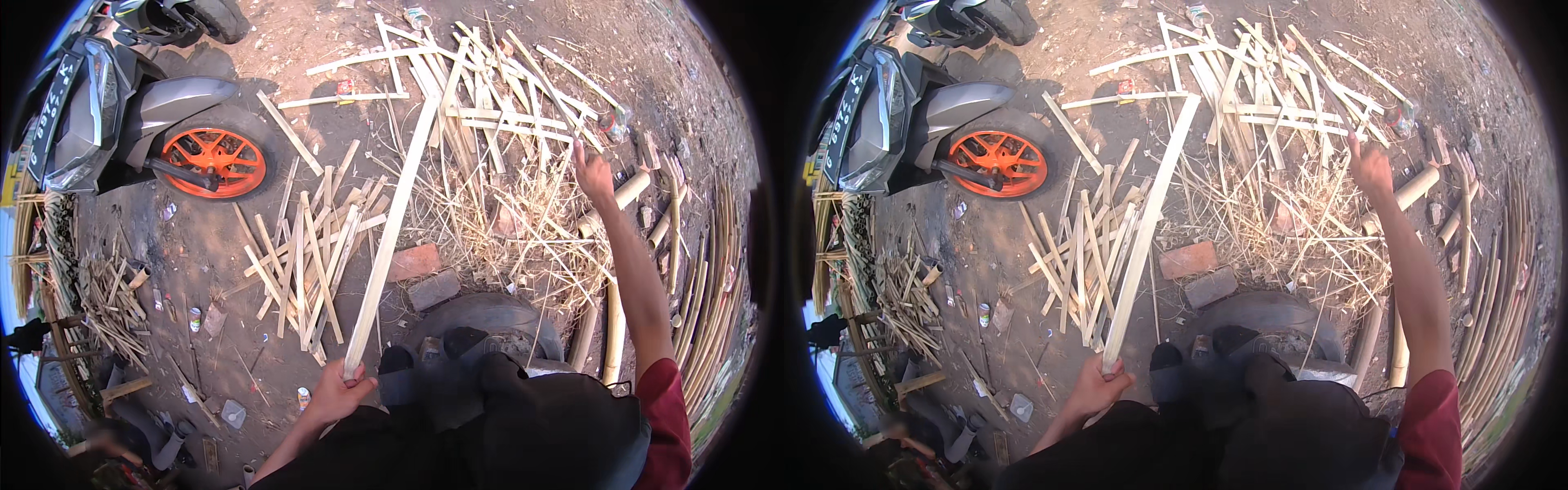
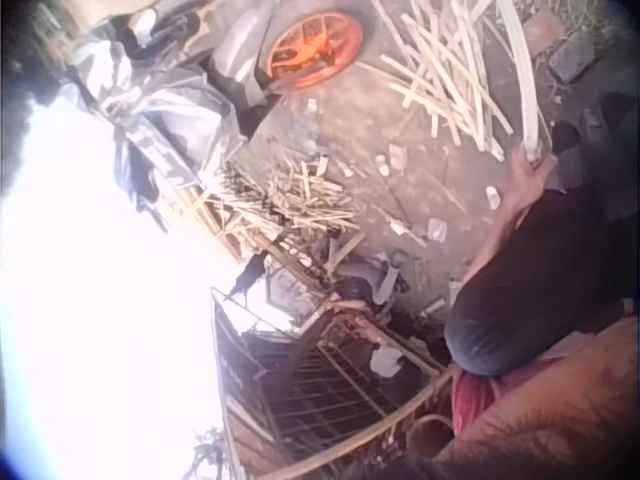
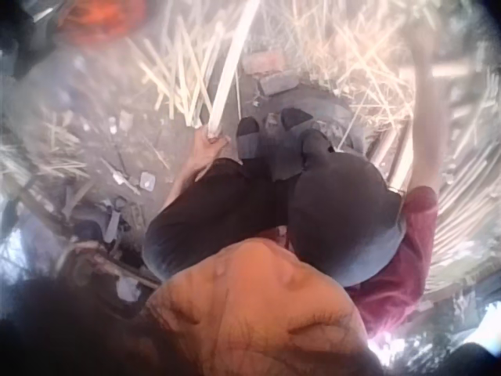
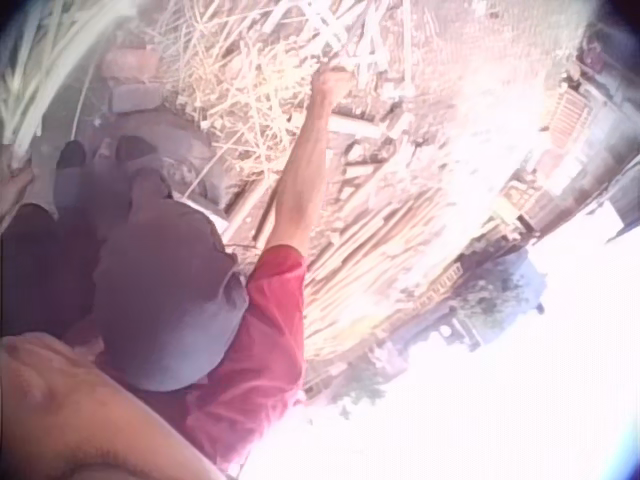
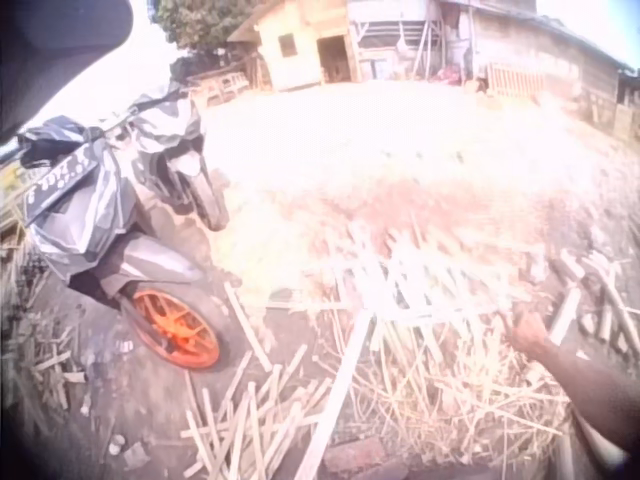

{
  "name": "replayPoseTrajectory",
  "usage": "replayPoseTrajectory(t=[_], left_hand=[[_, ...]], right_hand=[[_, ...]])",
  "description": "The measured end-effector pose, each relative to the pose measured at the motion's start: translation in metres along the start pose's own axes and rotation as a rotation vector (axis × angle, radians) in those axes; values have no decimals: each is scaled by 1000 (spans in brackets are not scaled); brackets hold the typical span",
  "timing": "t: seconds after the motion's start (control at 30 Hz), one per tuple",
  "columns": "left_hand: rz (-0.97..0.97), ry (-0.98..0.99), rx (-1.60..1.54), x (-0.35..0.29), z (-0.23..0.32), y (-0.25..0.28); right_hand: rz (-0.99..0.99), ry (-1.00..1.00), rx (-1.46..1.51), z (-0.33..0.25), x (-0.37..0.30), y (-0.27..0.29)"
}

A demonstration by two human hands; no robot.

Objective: The person shaves and smooths thin bamboo strips using a large blade, repeatedly sliding the blade along the length of the strips while seated outdoors.

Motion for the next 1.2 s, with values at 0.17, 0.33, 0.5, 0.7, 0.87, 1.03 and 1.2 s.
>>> replayPoseTrajectory(t=[0.17,0.33,0.5,0.7,0.87,1.03,1.2], left_hand=[[-122,136,-388,49,1,-22],[-117,137,-261,50,0,-34],[-45,-38,35,35,-9,-29],[-9,-124,-43,19,36,-22],[4,45,-54,-10,33,-3],[58,155,0,-43,-11,15],[-74,70,-104,-14,-16,8]], right_hand=[[-216,71,469,-133,-142,45],[-529,635,325,-231,-285,42],[-458,908,201,-230,-273,39],[-206,1104,212,-246,-229,57],[-231,664,46,-215,-156,24],[29,-167,-129,35,-5,-12],[-26,6,30,71,-60,-31]])
Point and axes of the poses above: each hand's wrist, its own x-axis towards the middle knuckle, its own y-axis out of the back of the hand, z = x × y, the point moved 6 cm from there along x, towards the middle knuckle, and after that the axes turned 2 degrees about x, right-handed, at the moved point
